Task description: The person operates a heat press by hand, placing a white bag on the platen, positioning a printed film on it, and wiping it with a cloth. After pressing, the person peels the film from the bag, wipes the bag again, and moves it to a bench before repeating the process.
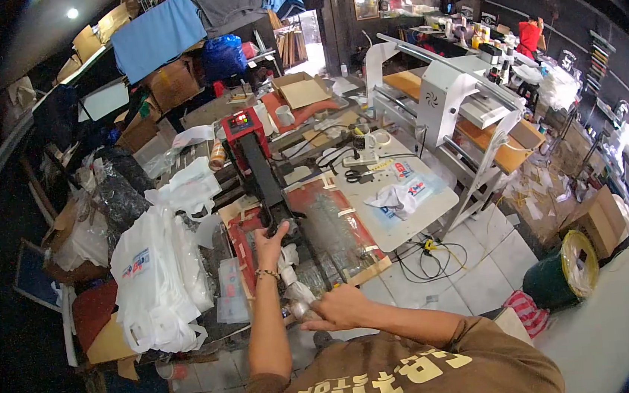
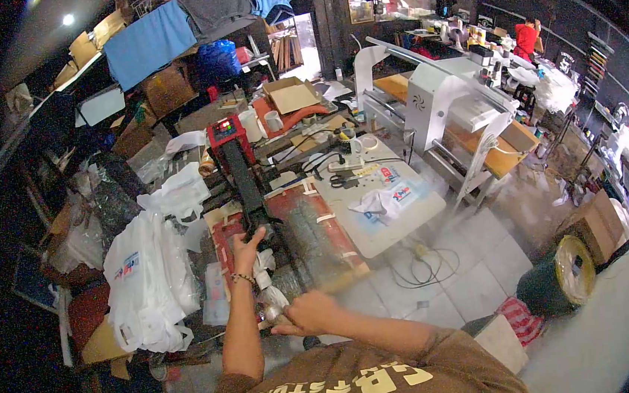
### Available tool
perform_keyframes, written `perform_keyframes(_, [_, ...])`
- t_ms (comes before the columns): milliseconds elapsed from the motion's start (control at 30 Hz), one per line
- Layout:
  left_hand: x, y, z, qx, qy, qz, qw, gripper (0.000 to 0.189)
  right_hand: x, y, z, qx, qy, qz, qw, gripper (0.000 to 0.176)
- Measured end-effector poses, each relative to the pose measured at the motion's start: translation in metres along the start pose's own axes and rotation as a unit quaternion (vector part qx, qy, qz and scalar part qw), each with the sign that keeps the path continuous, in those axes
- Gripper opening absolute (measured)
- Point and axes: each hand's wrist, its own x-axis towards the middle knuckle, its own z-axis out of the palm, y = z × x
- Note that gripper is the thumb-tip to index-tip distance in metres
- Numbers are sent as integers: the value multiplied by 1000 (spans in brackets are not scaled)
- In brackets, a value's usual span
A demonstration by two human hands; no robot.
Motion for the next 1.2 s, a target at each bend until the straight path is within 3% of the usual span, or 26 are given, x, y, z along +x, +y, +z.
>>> perform_keyframes(100, [9, -14, 1, 11, -5, -13, 1000, 70, 0, 1, 0, -3, 4, 3, 1000, 79])
perform_keyframes(333, [-7, 15, -3, 43, -1, -27, 999, 70, -1, -2, -4, -11, -5, 1, 1000, 83])
perform_keyframes(633, [0, -3, -1, -13, -4, -6, 1000, 67, 0, -3, -6, -10, -23, 8, 1000, 83])
perform_keyframes(700, [4, -10, -2, -56, -41, -28, 997, 68, 1, -3, -5, -12, -28, 8, 999, 83])
perform_keyframes(1000, [6, -16, -2, -62, -48, -15, 997, 67, 1, 0, 1, -14, 32, -14, 999, 76])
perform_keyframes(1067, [-1, -6, -2, -63, -40, -26, 997, 68, 0, -4, -6, -1, -14, 6, 1000, 84])
perform_keyframes(1200, [-2, -5, -2, -83, -53, -44, 994, 71, 0, -3, -2, 4, -12, 10, 1000, 85])
